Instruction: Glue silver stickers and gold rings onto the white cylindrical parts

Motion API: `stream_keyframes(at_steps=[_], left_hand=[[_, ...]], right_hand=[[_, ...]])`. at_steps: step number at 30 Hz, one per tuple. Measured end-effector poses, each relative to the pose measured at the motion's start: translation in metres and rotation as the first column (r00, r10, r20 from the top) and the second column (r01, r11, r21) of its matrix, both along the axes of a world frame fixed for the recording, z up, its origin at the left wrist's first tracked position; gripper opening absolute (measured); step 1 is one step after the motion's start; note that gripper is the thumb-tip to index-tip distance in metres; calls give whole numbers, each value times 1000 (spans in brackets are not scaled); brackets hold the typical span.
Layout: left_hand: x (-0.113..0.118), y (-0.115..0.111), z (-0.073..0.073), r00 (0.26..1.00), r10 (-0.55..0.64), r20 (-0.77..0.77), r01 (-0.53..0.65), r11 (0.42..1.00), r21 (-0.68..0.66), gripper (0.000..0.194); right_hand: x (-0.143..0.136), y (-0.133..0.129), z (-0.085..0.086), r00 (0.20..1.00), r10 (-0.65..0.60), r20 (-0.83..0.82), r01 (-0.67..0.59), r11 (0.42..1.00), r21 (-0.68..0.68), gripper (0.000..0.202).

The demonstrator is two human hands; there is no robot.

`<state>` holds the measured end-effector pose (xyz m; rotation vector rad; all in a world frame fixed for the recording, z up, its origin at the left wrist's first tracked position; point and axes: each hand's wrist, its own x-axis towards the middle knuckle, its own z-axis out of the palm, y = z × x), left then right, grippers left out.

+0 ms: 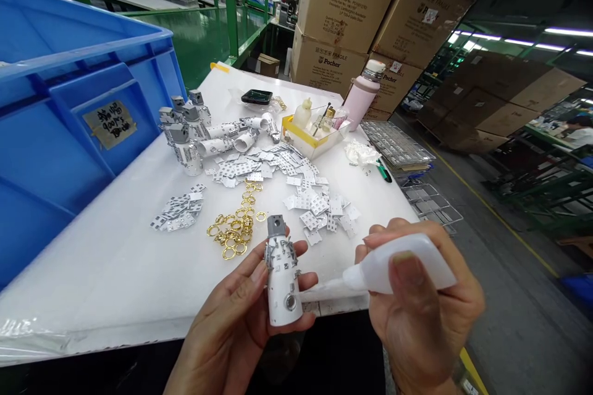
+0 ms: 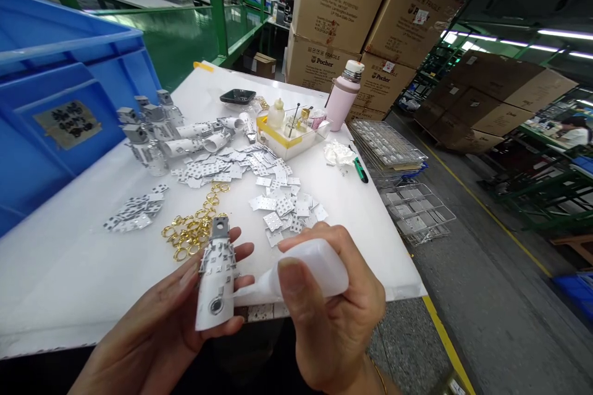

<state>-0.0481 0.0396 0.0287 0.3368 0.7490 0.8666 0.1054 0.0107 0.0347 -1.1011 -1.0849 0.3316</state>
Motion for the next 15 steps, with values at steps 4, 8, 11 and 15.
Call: stream_keyframes(at_steps=[4,8,11,15], left_hand=[[1,4,8,1000,8,-18,-9,999,-44,28],[2,6,13,1000,21,-9,-21,998,-62,29],[2,5,14,1000,21,-23,-22,998,-62,30],[2,4,14,1000,22,-17,-23,998,-54,31]], right_hand=[[-2,1,2,1000,-12,20,12,1000,-8,16],[-2,1,4,999,-24,32,24,1000,-6,16],[-2,1,5,998,-35,49,34,999,7,17],[-2,1,4,996,-45,76,45,999,10,15]])
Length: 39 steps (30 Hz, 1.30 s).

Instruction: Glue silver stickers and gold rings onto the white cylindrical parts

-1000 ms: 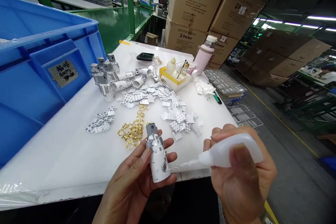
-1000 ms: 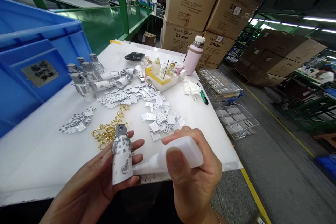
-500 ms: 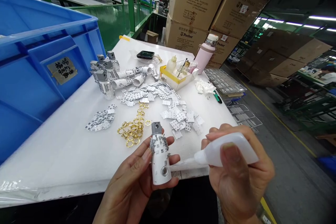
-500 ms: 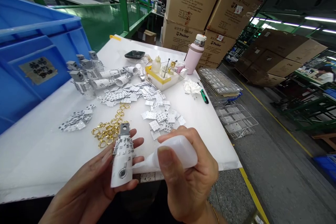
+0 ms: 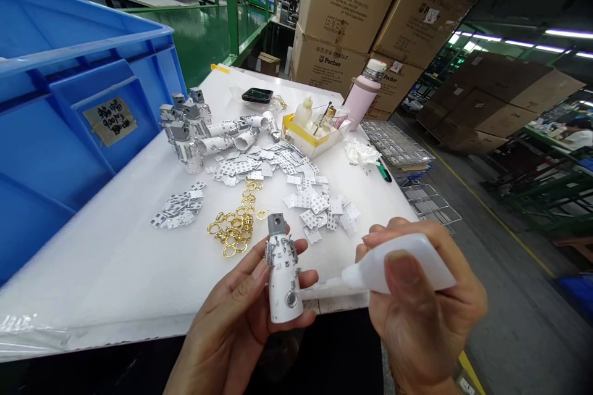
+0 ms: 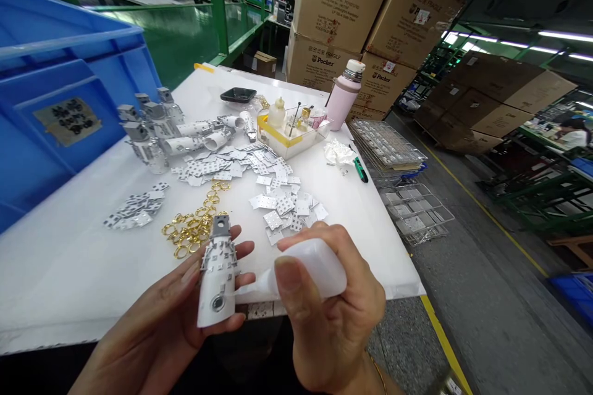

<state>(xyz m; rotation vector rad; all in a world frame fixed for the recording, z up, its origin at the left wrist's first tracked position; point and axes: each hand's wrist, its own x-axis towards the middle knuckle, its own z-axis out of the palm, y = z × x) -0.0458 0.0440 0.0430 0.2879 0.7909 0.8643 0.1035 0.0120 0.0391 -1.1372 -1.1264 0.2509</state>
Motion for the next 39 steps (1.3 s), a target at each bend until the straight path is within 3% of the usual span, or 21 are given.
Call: stream_keyframes(at_steps=[21,28,39], left_hand=[[-1,0,-1,1000,-19,7,19,1000,-4,30],[-1,-1,-2,1000,-10,1,10,1000,-9,29],[0,-1,-4,1000,-10,12,10,1000,-28,28]], right_hand=[[-1,0,1,1000,-5,-22,6,1000,13,14],[2,-6,2,997,-72,-30,74,996,56,24],[-1,-10,-6,999,25,-31,-24,999,22,13]])
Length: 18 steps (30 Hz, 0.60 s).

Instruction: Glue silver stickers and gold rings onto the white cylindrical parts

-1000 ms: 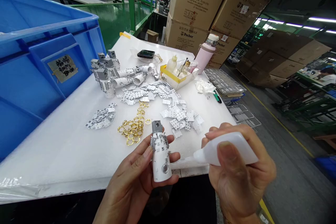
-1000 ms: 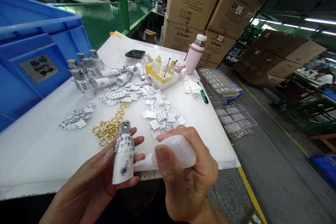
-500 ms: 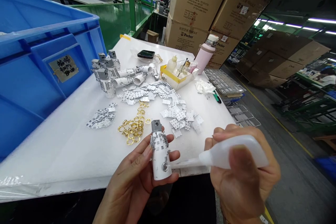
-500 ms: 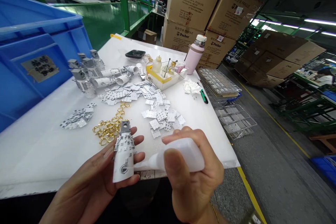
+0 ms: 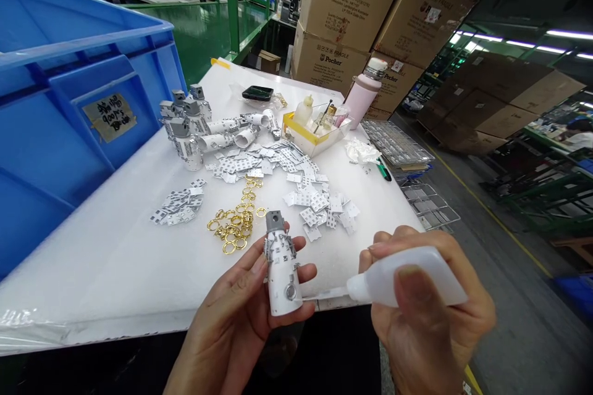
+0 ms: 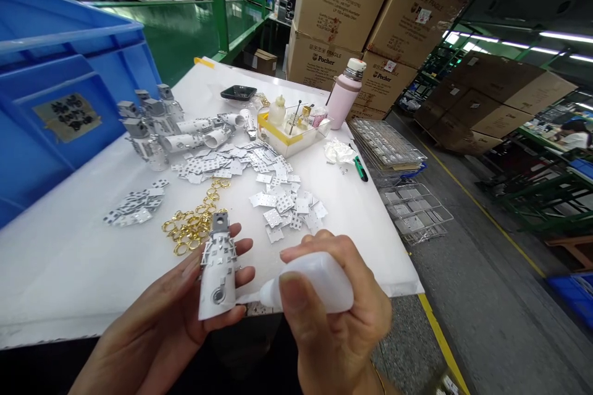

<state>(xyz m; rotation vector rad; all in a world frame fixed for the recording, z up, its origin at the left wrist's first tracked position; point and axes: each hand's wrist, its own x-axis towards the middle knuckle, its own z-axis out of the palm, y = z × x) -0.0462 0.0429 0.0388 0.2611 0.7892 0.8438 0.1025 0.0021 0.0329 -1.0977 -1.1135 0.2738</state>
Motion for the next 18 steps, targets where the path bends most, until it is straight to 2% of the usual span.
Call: stream_keyframes(at_steps=[15,18], left_hand=[[0,0,4,999,16,-29,-17,1000,-13,29],[0,-1,1,1000,9,-27,-9,1000,-7,28]], right_hand=[[0,1,3,999,-17,41,19,999,-37,11],[-2,1,2,999,-3,36,4,1000,-25,10]])
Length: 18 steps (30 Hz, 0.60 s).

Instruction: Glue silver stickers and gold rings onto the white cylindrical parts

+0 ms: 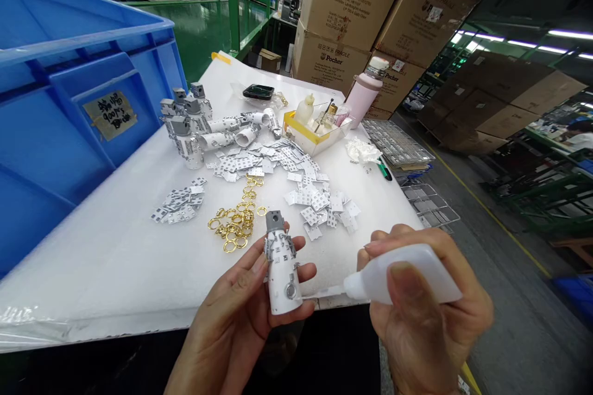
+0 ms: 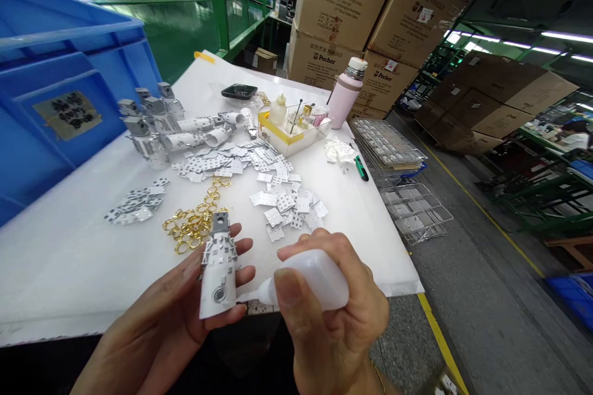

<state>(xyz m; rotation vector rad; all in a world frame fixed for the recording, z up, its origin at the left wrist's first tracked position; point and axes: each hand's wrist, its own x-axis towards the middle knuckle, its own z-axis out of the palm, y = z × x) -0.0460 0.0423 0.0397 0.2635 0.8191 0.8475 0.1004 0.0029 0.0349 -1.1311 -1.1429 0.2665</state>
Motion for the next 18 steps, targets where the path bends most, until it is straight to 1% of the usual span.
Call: stream_keyframes(at_steps=[3,5,7,8,9,10,11,13,15,18], left_hand=[[-1,-2,-7,1000,-1,8,1,1000,30,27],[-1,-4,-10,1000,5,8,-5,999,50,28],[-2,-4,-9,1000,15,-1,-15,999,46,30],[-2,-4,-7,1000,22,-8,-22,999,35,31],[-3,-3,-5,1000,26,-12,-26,999,20,32],[-4,-3,-3,1000,27,-13,-27,1000,6,32],[-5,-2,-1,1000,23,-16,-24,1000,-6,33],[-8,-1,0,1000,19,-23,-20,1000,-21,34],[-12,-1,-2,999,29,-40,-29,999,-13,36],[-16,1,-8,994,67,-87,-66,998,13,47]], right_hand=[[0,2,2,998,3,-61,-3,1000,0,14],[7,6,5,982,9,-187,-9,1000,3,19],[24,11,8,932,48,-359,-51,999,-1,24],[35,14,7,896,70,-439,-90,996,-25,26],[48,17,5,866,85,-492,-133,989,-64,28],[62,19,1,858,73,-509,-162,978,-133,30],[76,22,-4,877,46,-478,-168,962,-215,33],[102,26,-18,964,-28,-263,-72,929,-364,36],[121,31,-33,994,-87,-61,54,908,-416,36],[138,36,-50,973,-166,162,221,879,-423,33]])
